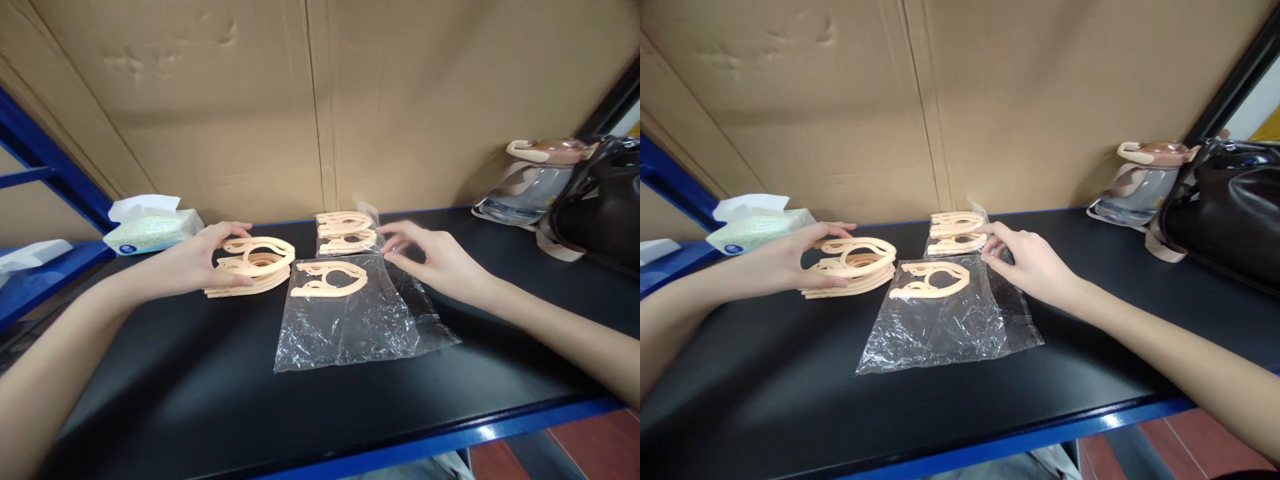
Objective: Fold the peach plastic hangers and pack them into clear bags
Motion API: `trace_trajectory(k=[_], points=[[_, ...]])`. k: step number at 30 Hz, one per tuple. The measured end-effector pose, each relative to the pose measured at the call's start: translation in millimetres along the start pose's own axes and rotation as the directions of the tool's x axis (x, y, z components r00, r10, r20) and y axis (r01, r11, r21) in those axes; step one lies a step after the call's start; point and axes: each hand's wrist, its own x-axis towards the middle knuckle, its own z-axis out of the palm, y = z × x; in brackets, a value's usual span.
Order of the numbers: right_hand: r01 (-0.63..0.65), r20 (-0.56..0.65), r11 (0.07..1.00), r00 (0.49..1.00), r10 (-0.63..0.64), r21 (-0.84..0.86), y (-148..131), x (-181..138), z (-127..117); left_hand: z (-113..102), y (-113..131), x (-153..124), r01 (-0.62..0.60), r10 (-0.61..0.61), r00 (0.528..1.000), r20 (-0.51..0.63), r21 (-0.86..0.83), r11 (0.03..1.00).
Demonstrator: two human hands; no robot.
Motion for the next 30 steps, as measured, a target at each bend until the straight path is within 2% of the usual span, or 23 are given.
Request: trace_trajectory(k=[3, 5, 6, 9, 11, 14, 16, 20, 24, 30], points=[[0.040, -0.029, 0.999, 0.999, -0.039, 0.011, -8.4, -3.2, -1.1, 4.5, 37.0, -0.4, -0.038, 0.032, 0.993, -0.110, -0.053, 0.998], [0.018, -0.004, 0.994, 1.000, -0.018, 0.106, -17.0, -6.6, -0.8, 13.3, 63.5, -3.0, -0.058, 0.056, 0.990, -0.131, -0.013, 0.998], [-0.011, 0.025, 0.982, 1.000, 0.007, 0.187, -21.7, -8.4, -0.2, 18.9, 75.6, -4.9, -0.107, 0.108, 0.981, -0.162, 0.016, 0.994], [-0.160, 0.152, 0.876, 0.983, 0.101, 0.456, -34.8, -12.7, 2.4, 35.8, 102.9, -12.2, -0.266, 0.278, 0.934, -0.227, 0.082, 0.961], [-0.253, 0.243, 0.777, 0.961, 0.132, 0.577, -40.3, -13.7, 3.8, 43.4, 112.7, -16.3, -0.325, 0.346, 0.907, -0.242, 0.121, 0.938], [-0.351, 0.341, 0.654, 0.928, 0.150, 0.670, -42.6, -12.2, 4.5, 47.9, 116.9, -18.7, -0.351, 0.376, 0.895, -0.239, 0.142, 0.925], [-0.404, 0.370, 0.609, 0.909, 0.189, 0.682, -41.3, -10.5, 4.4, 48.4, 114.5, -17.6, -0.350, 0.373, 0.898, -0.232, 0.135, 0.927], [-0.459, 0.384, 0.574, 0.887, 0.255, 0.678, -36.3, -8.7, 4.7, 49.6, 104.1, -12.3, -0.344, 0.368, 0.906, -0.210, 0.142, 0.928], [-0.450, 0.371, 0.565, 0.892, 0.258, 0.691, -31.4, -9.0, 4.5, 50.6, 95.8, -8.9, -0.362, 0.380, 0.905, -0.190, 0.120, 0.924], [-0.456, 0.372, 0.553, 0.890, 0.265, 0.697, -29.5, -7.4, 5.0, 50.7, 93.4, -9.8, -0.311, 0.300, 0.943, -0.146, -0.054, 0.949]])
